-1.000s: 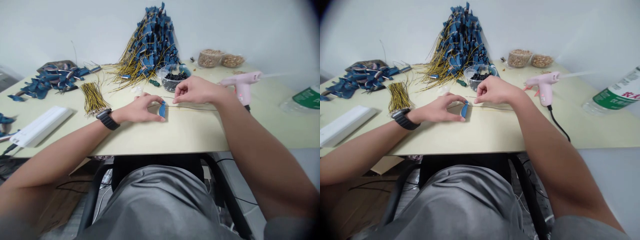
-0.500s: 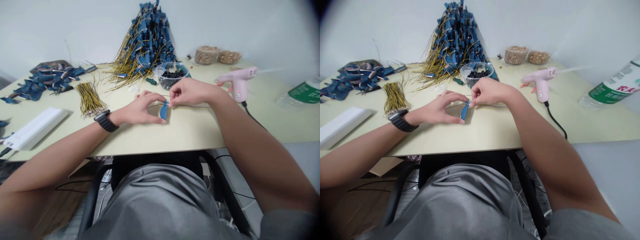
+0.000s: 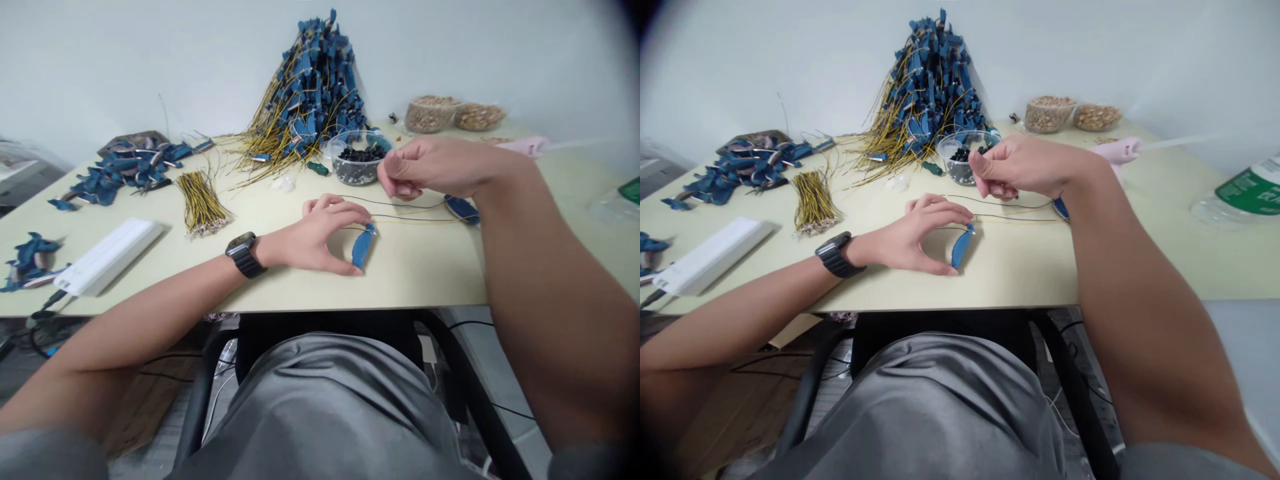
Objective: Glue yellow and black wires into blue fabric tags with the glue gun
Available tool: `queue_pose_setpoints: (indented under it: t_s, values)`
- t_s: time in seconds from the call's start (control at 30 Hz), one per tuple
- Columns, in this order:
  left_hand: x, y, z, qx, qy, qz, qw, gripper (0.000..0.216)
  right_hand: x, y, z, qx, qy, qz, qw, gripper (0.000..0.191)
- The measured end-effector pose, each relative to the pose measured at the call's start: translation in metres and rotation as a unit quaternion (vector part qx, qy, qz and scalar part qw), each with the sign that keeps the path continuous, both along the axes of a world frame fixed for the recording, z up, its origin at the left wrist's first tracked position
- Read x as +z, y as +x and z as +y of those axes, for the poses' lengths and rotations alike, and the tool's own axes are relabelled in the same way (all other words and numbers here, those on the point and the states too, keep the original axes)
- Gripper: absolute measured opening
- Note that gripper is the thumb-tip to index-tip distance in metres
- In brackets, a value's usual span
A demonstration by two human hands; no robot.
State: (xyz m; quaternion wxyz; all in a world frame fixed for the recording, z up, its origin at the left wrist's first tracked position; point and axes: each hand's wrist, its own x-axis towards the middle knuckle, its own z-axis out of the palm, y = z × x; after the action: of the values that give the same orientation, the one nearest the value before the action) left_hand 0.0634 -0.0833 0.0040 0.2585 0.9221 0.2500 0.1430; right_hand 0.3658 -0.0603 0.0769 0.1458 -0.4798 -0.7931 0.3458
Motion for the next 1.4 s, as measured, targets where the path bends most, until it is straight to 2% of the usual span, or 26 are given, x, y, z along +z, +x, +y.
queue_pose_setpoints:
  t_s: [0.17, 0.3, 0.57, 0.8, 1.0, 1.2, 1.4]
  values:
    - [-0.001, 0.009, -0.004, -0.034, 0.015, 0.016, 0.999, 0.1, -0.002, -0.007, 0.0, -0.004, 0.003, -0.043, 0.999, 0.102]
    - [-0.001, 0.01, -0.002, -0.035, 0.015, 0.019, 0.999, 0.099, -0.004, -0.006, 0.002, -0.007, 0.003, -0.041, 0.999, 0.107]
    - [-0.006, 0.004, 0.007, 0.003, 0.007, 0.01, 1.0, 0.101, -0.003, -0.01, -0.002, -0.036, -0.013, -0.038, 0.999, 0.088]
    - [-0.011, 0.006, 0.009, 0.046, 0.021, 0.001, 0.999, 0.117, -0.006, -0.008, 0.002, -0.026, -0.009, -0.043, 0.999, 0.1]
    - [-0.011, 0.004, 0.01, 0.096, 0.017, 0.005, 0.995, 0.118, -0.005, -0.023, -0.006, -0.084, 0.004, -0.035, 0.996, 0.079]
    - [-0.013, -0.001, 0.014, 0.121, 0.019, 0.0, 0.992, 0.12, -0.022, -0.035, -0.001, -0.084, 0.02, 0.036, 0.996, 0.065]
    - [-0.013, -0.003, 0.015, 0.125, 0.006, 0.004, 0.992, 0.121, -0.028, -0.041, -0.001, -0.096, 0.064, 0.022, 0.993, 0.081]
